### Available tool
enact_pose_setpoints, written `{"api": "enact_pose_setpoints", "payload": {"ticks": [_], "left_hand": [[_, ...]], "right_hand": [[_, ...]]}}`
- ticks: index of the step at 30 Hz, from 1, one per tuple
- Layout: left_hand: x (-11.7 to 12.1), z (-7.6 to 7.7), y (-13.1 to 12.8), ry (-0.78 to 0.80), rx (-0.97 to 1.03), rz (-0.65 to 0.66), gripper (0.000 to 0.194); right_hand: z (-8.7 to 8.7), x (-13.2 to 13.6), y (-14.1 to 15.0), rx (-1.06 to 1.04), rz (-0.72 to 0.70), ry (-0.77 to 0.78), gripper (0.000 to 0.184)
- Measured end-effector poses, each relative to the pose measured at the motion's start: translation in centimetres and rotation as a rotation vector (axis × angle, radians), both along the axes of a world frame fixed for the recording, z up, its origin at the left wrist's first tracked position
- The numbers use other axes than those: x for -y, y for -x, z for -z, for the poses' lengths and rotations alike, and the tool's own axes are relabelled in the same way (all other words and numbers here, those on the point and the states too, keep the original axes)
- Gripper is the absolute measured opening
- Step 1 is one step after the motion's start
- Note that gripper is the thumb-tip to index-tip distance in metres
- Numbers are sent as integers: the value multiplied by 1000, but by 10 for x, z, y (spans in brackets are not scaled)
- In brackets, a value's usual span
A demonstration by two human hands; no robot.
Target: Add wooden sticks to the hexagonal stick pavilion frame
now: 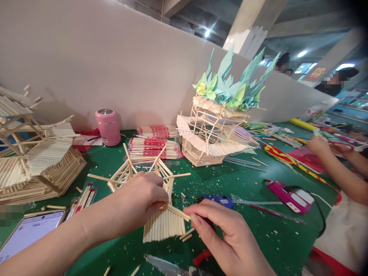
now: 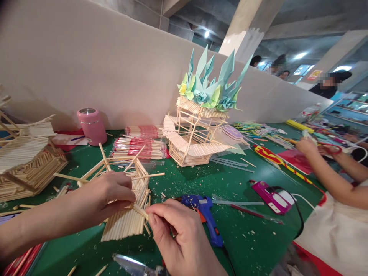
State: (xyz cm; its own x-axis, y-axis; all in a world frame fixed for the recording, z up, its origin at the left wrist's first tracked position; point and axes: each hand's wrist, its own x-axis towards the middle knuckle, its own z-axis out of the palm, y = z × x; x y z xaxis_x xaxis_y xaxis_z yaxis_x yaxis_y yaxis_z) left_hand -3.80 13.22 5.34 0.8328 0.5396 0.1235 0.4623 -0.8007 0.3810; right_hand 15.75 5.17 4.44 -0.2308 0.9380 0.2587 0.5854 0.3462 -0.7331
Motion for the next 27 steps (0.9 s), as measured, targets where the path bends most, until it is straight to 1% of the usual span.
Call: {"api": "enact_pose_setpoints", "payload": {"ticks": [2,7,16,20,22,25,27], "left_hand": [[0,0,0,8,6,-4,27],[0,1,0,34,13,-15,26],[0,0,0,50,7,-13,25],[0,0,0,58,14,-12,27],[-1,0,0,73,18,-15,27],[-1,1,1,80,25,-11,28],[-1,2,1,72,28,-4,29]], "right_hand": [[-1,0,0,0,4,7,18],[-2,1,0,-25,5,-37,16],[3,7,-6,-134,59,13,23],[11,8,-6,-168,119,-3,18],[18,8,-6,-190,177,-20,17],[28,8,-8,-225,280,-52,21],[33,9,-10,-254,301,-81,27]]}}
